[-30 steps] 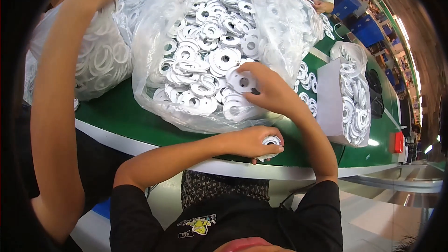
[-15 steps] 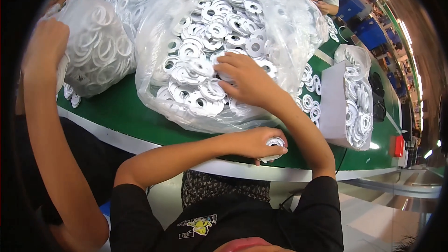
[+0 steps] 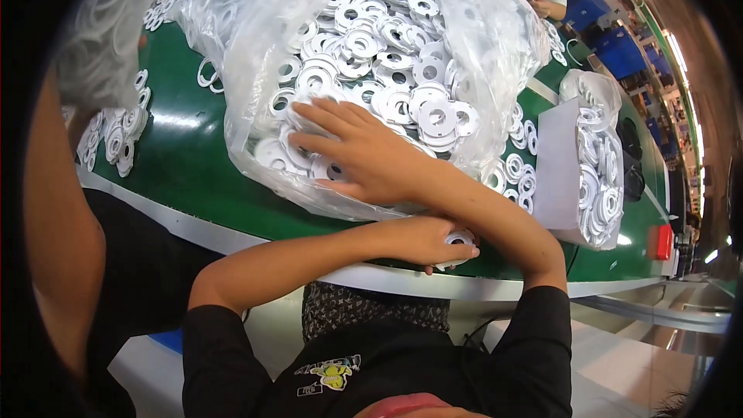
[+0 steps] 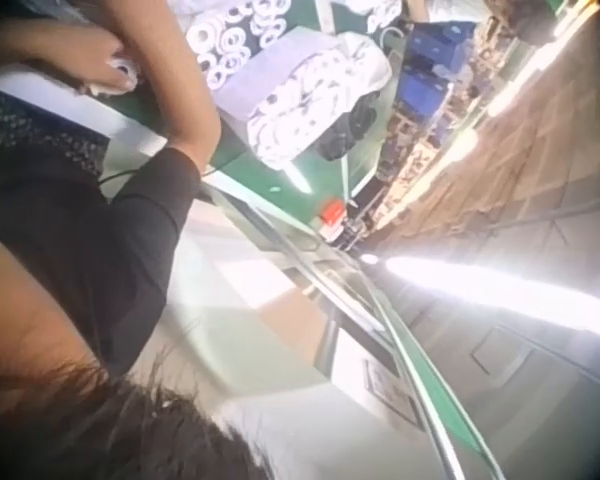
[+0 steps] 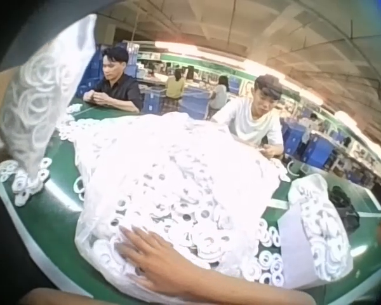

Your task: Inspecting and organizing white circular components for light fixtures at a factory assembly line.

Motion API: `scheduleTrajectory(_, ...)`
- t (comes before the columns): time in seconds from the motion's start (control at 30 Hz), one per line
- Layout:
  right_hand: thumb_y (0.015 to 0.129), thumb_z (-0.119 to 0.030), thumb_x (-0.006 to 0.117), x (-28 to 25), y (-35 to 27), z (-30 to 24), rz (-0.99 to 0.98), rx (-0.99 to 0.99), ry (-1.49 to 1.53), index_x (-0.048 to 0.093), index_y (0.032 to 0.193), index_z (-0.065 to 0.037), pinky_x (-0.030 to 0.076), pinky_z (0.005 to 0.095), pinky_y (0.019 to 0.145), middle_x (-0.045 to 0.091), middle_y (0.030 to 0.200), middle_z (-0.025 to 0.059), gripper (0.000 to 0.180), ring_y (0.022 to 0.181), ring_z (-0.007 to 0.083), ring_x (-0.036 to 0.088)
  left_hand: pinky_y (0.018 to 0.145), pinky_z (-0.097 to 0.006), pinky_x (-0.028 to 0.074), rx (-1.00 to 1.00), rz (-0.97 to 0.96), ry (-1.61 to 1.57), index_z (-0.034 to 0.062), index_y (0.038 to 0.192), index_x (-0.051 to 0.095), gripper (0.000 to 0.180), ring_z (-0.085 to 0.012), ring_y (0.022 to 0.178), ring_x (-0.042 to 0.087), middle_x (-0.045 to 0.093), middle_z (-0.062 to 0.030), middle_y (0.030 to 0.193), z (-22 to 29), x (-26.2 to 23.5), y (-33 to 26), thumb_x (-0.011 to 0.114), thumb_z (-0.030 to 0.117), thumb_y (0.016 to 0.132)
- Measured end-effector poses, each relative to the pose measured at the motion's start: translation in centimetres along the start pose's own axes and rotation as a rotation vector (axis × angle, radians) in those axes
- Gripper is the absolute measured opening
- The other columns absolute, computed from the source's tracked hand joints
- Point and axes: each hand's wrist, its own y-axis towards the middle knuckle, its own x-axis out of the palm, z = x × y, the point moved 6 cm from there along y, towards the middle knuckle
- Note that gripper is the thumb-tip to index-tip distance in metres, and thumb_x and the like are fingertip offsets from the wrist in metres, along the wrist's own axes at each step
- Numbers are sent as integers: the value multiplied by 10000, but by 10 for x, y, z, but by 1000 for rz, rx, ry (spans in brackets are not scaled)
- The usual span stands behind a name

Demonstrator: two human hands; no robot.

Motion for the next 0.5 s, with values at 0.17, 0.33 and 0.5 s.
scheduleTrajectory(0.17, 685, -116, 658, 12, 7, 39, -10, -7, -209, 590, 1094, -94, 395, 400, 970, 457, 1310, 119, 415, 1192, 317, 462, 529, -276, 520, -27, -48, -116, 12, 1131, 534, 410, -147, 632, 598, 614, -99, 913, 0, 0, 5, 565, 354, 905)
scheduleTrajectory(0.33, 730, -124, 640, -27, -6, 91, 164, 195, -435, 628, 1021, -70, 398, 422, 986, 503, 1262, 136, 296, 1192, 324, 465, 543, -273, 516, -103, -76, -98, 18, 1140, 516, 403, -143, 622, 589, 599, -105, 919, 4, -1, -1, 559, 345, 910)
scheduleTrajectory(0.5, 775, -153, 646, -49, -31, 74, 270, 239, -371, 634, 982, -35, 410, 418, 959, 536, 1199, 182, 238, 1149, 349, 482, 547, -267, 522, -98, -79, -113, 25, 1140, 519, 396, -136, 653, 589, 599, -94, 914, 3, 0, 3, 560, 345, 911)
